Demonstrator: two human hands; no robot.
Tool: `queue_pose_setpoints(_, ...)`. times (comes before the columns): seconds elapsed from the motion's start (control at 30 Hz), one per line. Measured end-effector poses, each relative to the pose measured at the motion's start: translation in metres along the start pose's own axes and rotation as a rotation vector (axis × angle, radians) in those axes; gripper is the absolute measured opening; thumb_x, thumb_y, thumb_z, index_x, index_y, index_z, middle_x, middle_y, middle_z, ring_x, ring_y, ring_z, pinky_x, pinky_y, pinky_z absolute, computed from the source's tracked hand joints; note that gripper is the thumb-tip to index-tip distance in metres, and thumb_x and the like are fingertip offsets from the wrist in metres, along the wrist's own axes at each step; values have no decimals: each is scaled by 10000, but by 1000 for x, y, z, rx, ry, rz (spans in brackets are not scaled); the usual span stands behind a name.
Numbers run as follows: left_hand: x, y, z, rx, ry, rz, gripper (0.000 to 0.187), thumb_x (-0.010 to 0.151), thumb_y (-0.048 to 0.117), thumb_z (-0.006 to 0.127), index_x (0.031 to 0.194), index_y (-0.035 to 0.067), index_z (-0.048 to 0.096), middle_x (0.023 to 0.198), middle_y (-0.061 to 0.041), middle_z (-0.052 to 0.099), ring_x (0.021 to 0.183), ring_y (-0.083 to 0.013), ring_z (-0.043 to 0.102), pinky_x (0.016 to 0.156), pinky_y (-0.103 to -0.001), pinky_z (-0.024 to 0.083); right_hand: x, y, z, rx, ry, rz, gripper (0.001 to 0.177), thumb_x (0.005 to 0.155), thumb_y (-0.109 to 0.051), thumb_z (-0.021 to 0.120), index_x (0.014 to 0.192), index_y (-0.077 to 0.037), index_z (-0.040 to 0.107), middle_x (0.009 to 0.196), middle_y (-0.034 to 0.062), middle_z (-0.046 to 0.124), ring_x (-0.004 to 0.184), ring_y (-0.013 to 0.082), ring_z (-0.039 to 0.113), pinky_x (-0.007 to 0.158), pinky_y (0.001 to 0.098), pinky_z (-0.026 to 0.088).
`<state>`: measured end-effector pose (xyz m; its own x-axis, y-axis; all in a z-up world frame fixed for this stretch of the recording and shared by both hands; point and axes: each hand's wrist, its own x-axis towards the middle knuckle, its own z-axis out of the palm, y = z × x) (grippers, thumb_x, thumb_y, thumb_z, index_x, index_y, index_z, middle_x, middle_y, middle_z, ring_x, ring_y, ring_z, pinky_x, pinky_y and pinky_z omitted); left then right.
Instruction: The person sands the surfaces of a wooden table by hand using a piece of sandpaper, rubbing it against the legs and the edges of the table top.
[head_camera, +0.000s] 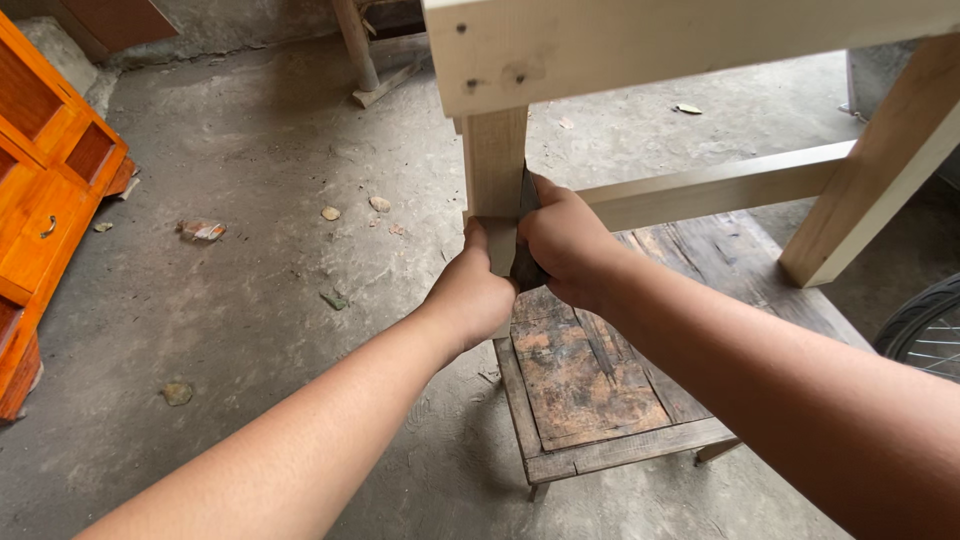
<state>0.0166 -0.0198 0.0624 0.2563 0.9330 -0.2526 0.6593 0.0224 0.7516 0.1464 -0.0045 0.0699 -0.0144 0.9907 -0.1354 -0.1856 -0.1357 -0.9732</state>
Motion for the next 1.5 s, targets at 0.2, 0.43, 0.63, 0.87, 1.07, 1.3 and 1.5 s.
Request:
queue_pose_setpoints(0.2, 11, 11, 8, 11, 131, 120, 972, 853, 82, 575, 1597, 54, -51, 1582, -266, 311, 1386, -358, 469, 1100, -394, 422, -16, -38, -8, 131, -89, -53, 709, 751, 154, 418, 1439, -10, 468, 1154, 206, 670, 1009, 299, 708, 882, 420, 598)
queue_pose_setpoints(0.43, -10, 71, 47, -155, 101, 98, 946, 835, 107, 539, 1628, 136, 24, 1409, -218, 543, 1233, -325, 610, 990, -392, 501, -25, -61, -64, 223, -235, -19, 688, 780, 140, 430, 1457, 35, 495, 1165, 211, 631, 1011, 308, 665, 919, 447, 585)
queue_pose_setpoints(0.63, -15, 139, 87, -126, 71, 80, 968, 834, 102, 529, 1631, 151, -18, 1429, -118, 562, 1260, -270, 591, 1038, -359, 468, -38, -84, -148, 332, -179, 41, 599, 819, 94, 427, 1401, -20, 505, 1200, 194, 631, 1047, 302, 679, 936, 476, 575)
queue_pose_setpoints(0.87, -21, 216, 158, 52, 85, 199, 910, 853, 98, 506, 1620, 176, 23, 1728, -17, 19, 1553, -214, 161, 1213, -334, 254, -57, -90, -275, 354, 195, 230, 353, 961, -215, 522, 1277, -62, 553, 1267, 116, 657, 1078, 244, 659, 911, 502, 502)
queue_pose_setpoints(1.07, -35, 266, 190, 238, 35, 253, 921, 814, 1, 438, 1605, 131, -15, 1714, -11, -76, 1573, -166, -54, 1255, -352, 43, -85, -105, -343, 341, 584, 281, 341, 1001, -267, 462, 1311, -139, 523, 1361, 102, 609, 1206, 230, 581, 1037, 504, 441)
queue_pose_setpoints(1.3, -26, 291, 193, 436, 119, 363, 938, 805, 13, 478, 1604, 60, -11, 1702, -117, -87, 1574, -272, -109, 1260, -390, -55, -81, -154, -390, 268, 631, 92, 337, 960, -78, 471, 1294, -109, 502, 1433, 147, 505, 1233, 267, 535, 1024, 546, 501)
queue_pose_setpoints(1.5, -18, 309, 188, 595, 126, 360, 942, 798, 13, 486, 1595, 71, -14, 1692, -121, -135, 1550, -287, -173, 1241, -417, -67, -51, -189, -401, 126, 503, 10, 353, 943, -44, 467, 1271, -159, 527, 1312, 93, 563, 1170, 232, 552, 955, 521, 510)
